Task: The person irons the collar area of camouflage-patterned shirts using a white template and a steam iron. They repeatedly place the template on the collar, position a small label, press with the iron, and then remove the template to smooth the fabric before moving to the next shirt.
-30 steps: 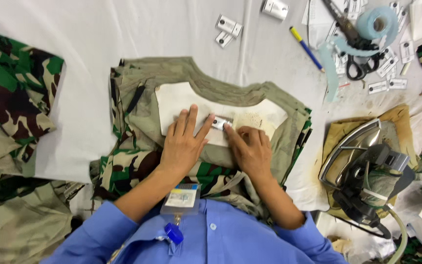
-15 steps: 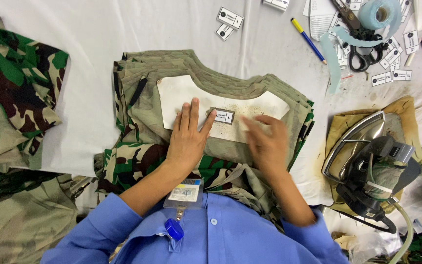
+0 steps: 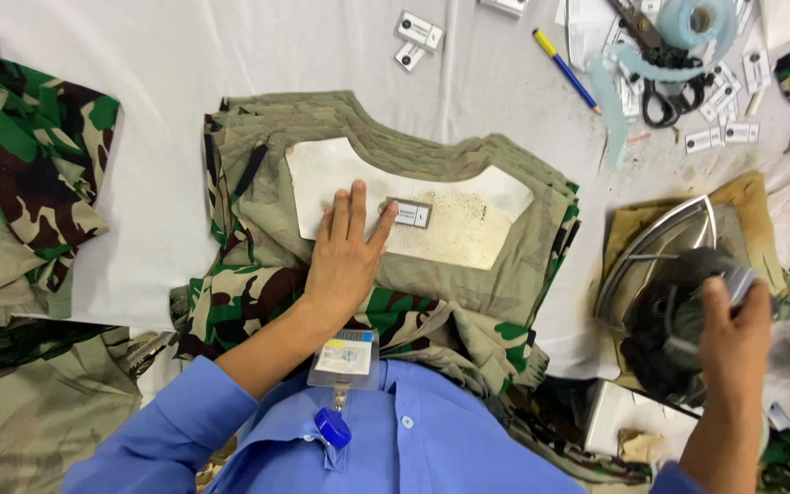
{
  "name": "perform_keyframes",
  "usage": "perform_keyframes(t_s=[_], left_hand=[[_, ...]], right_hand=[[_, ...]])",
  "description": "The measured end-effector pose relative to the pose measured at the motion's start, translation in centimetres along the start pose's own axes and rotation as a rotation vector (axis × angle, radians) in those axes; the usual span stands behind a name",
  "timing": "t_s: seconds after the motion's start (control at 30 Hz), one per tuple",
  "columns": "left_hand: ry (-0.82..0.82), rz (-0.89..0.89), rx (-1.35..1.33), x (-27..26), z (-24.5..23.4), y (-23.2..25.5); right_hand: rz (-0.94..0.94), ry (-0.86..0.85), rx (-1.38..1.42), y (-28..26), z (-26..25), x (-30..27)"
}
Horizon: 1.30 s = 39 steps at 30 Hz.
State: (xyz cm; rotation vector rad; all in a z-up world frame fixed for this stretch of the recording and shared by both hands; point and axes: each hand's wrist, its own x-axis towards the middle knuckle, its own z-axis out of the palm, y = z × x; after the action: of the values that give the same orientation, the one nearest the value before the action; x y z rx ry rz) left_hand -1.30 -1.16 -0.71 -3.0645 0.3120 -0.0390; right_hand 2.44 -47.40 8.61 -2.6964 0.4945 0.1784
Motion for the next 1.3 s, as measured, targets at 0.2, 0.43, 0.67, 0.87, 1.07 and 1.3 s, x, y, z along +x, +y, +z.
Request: perform_keyframes(t_s=[0.2, 0.43, 0.67, 0.87, 1.07, 1.3], left_hand=[[0.004, -0.002, -0.003, -0.2, 0.0, 0.0], [0.059, -0.002, -0.205, 0.0, -0.8, -0.3], [0.033, -0.065, -0.422, -0.1, -1.4, -1.1], [0.169, -0.264, -0.784, 1.0, -2.3, -3.3], [0.249, -0.437, -0.509, 2.8, -2.1, -6.7], [0.228, -0.503, -0.527, 3.9, -1.6, -8.0]], right_hand=[[-0.063, -0.225, -0.054, -9.6, -0.4, -0.9], [-0.62, -0.528, -0.326, -22.3, 4.2, -3.0], [-0.915, -0.485, -0.455, -23.2, 6.2, -3.5], [-0.88, -0.527, -0.402, -24.0, 6.5, -4.1], [-0.363, -0.604, -0.297, -19.7, 0.9, -2.4], [-0.089, 0.002, -0.18, 4.7, 1.5, 3.9]])
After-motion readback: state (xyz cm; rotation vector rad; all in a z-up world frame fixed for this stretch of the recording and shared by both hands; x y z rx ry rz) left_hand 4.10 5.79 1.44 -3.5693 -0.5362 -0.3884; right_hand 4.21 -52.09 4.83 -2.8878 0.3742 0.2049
